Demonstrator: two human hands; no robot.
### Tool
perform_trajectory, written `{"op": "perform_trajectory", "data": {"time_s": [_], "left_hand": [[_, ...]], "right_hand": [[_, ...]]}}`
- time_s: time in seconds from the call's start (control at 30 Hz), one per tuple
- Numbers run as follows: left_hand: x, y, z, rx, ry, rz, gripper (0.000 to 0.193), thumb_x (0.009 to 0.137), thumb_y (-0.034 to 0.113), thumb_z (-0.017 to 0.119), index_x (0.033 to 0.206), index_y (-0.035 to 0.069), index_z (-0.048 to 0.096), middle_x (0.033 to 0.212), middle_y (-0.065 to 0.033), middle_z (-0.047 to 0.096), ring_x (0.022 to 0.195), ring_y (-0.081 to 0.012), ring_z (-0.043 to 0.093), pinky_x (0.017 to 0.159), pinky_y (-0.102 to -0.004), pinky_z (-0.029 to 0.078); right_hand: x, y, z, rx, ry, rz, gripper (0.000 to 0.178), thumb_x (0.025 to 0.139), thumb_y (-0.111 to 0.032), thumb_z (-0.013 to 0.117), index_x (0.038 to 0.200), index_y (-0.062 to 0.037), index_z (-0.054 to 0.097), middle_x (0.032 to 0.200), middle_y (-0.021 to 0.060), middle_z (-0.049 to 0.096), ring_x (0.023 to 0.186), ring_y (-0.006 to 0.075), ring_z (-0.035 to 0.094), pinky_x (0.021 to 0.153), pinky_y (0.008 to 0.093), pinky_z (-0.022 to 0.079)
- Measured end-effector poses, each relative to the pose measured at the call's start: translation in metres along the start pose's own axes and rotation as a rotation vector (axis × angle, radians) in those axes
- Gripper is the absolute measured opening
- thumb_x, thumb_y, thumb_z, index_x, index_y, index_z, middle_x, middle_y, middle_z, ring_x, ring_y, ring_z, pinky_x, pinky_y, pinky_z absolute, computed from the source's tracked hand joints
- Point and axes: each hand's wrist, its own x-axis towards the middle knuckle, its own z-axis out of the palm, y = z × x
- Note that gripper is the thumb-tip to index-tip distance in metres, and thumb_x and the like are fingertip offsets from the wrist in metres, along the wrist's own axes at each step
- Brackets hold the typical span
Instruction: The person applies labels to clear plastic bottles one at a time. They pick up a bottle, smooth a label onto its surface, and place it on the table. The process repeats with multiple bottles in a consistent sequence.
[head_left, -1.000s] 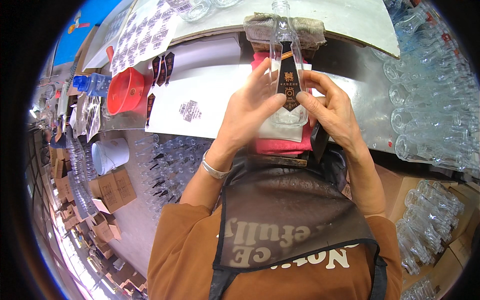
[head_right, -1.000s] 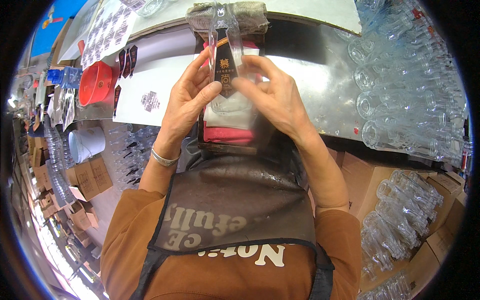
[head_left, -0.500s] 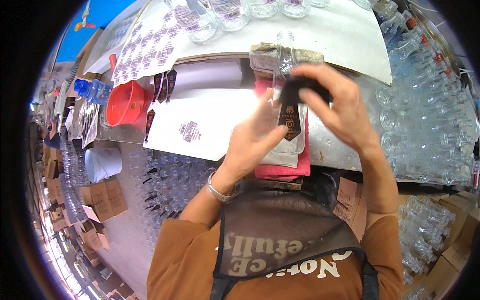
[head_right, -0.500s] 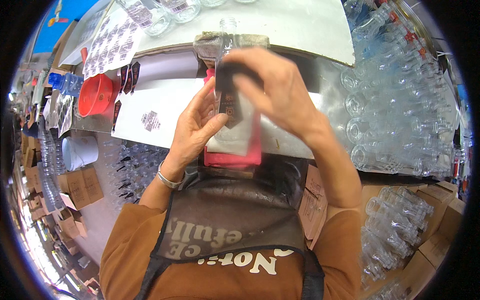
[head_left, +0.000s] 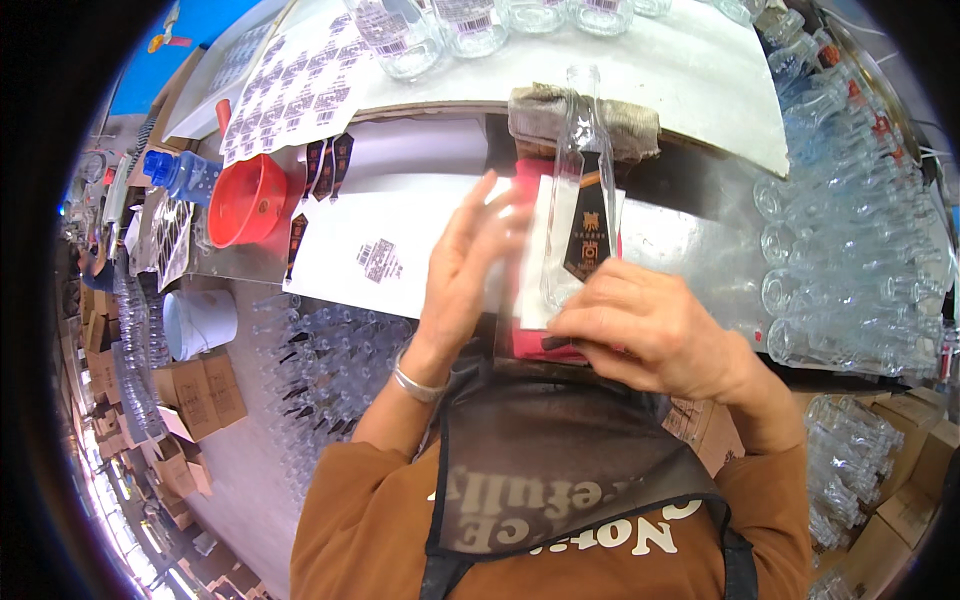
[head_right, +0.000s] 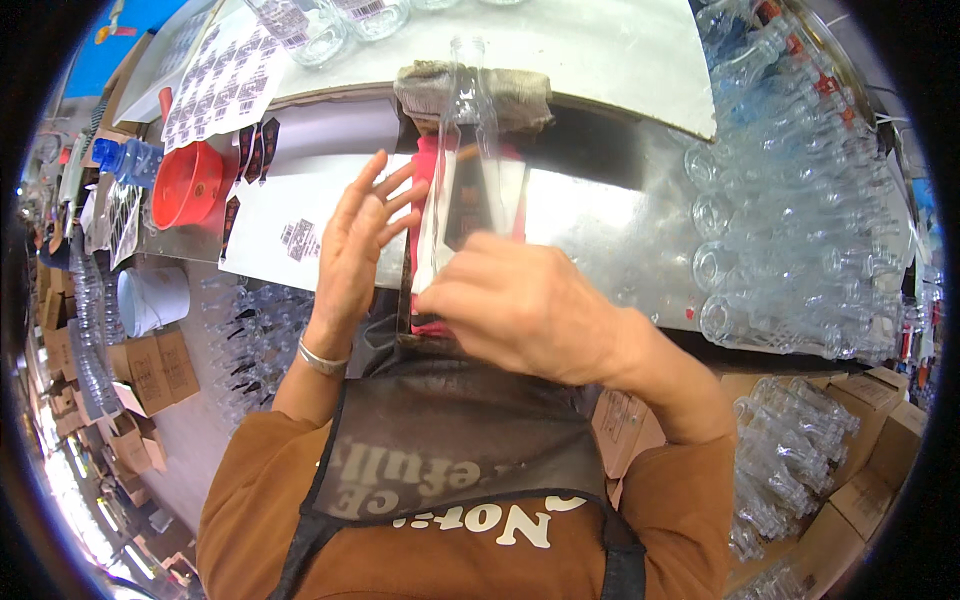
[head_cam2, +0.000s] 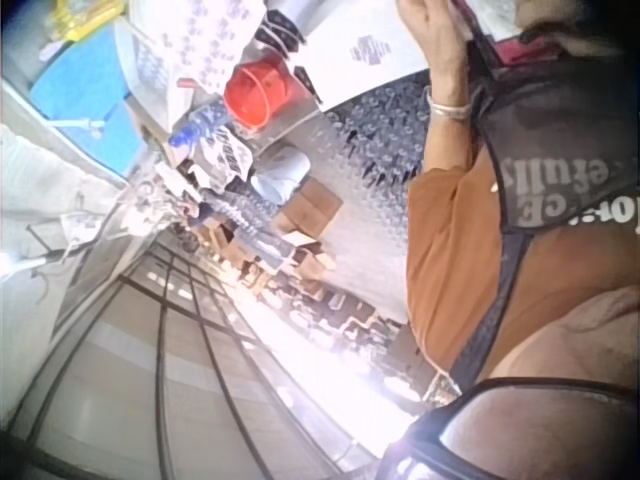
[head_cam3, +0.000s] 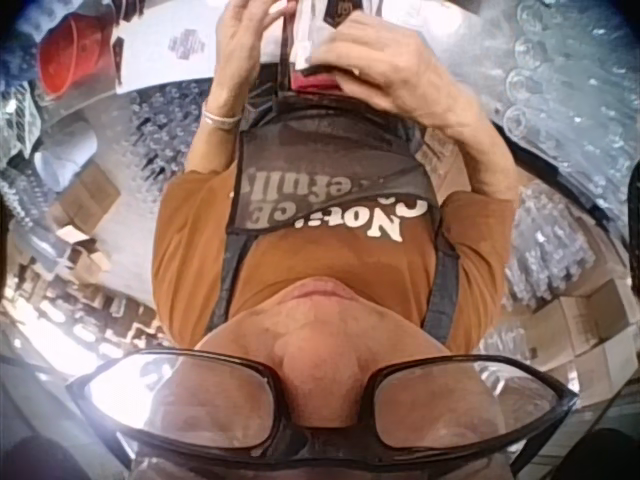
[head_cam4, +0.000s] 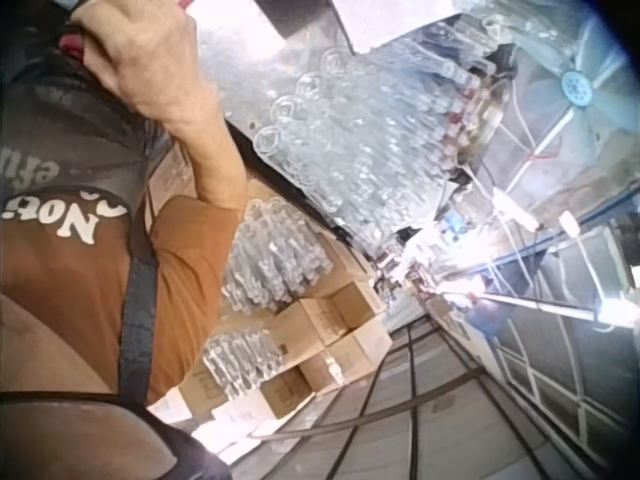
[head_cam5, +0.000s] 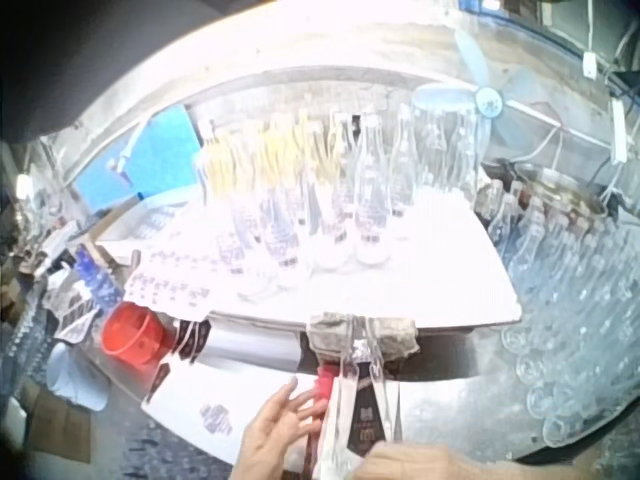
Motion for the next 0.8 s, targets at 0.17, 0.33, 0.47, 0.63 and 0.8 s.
{"op": "perform_trajectory", "data": {"time_s": [0.17,0.33,0.47,0.63,0.8], "left_hand": [[0.033,0.005,0.005,0.014,-0.043,-0.009,0.066,0.107,0.041,0.045,0.153,-0.005,0.032,0.144,-0.0256,0.051,0.126,-0.0303,0.059,0.103,-0.04,0.05],[0.059,0.026,0.028,0.119,0.032,-0.168,0.067,0.099,0.053,0.058,0.123,-0.01,0.056,0.113,-0.0157,0.066,0.098,-0.0161,0.065,0.079,-0.026,0.051],[0.087,0.012,0.03,0.284,0.064,-0.142,0.062,0.088,0.045,0.077,0.11,-0.01,0.062,0.087,-0.0109,0.071,0.072,-0.0105,0.065,0.064,-0.024,0.054],[0.08,0.015,0.049,0.26,0.145,-0.079,0.05,0.091,0.04,0.075,0.105,-0.006,0.062,0.073,0.0,0.059,0.06,-0.0047,0.051,0.054,-0.0206,0.04],[0.079,0.012,0.047,0.168,0.141,-0.124,0.044,0.096,0.041,0.07,0.105,-0.001,0.063,0.07,0.0067,0.051,0.056,-0.0004,0.041,0.049,-0.0181,0.032]], "right_hand": [[0.011,0.054,-0.022,0.086,0.582,0.397,0.02,0.082,0.001,0.068,0.102,-0.0026,0.069,0.101,0.0135,0.071,0.09,0.0277,0.07,0.083,0.0339,0.056],[-0.041,-0.005,0.01,0.176,0.18,0.077,0.026,0.073,0.003,0.073,0.099,-0.0029,0.07,0.095,0.0124,0.071,0.086,0.0294,0.068,0.077,0.0395,0.055],[-0.05,-0.006,0.004,0.374,0.259,0.404,0.027,0.087,0.002,0.064,0.113,0.0003,0.068,0.096,0.0099,0.069,0.08,0.0175,0.065,0.074,0.0292,0.051],[-0.051,0.018,0.012,0.727,0.601,0.653,0.029,0.101,-0.009,0.054,0.127,-0.0004,0.064,0.107,0.0023,0.067,0.097,0.0103,0.061,0.087,0.0235,0.048],[-0.034,0.053,0.008,0.732,0.559,0.689,0.032,0.104,-0.023,0.053,0.112,0.0031,0.068,0.094,0.0028,0.066,0.088,0.0065,0.057,0.08,0.0225,0.044]]}}
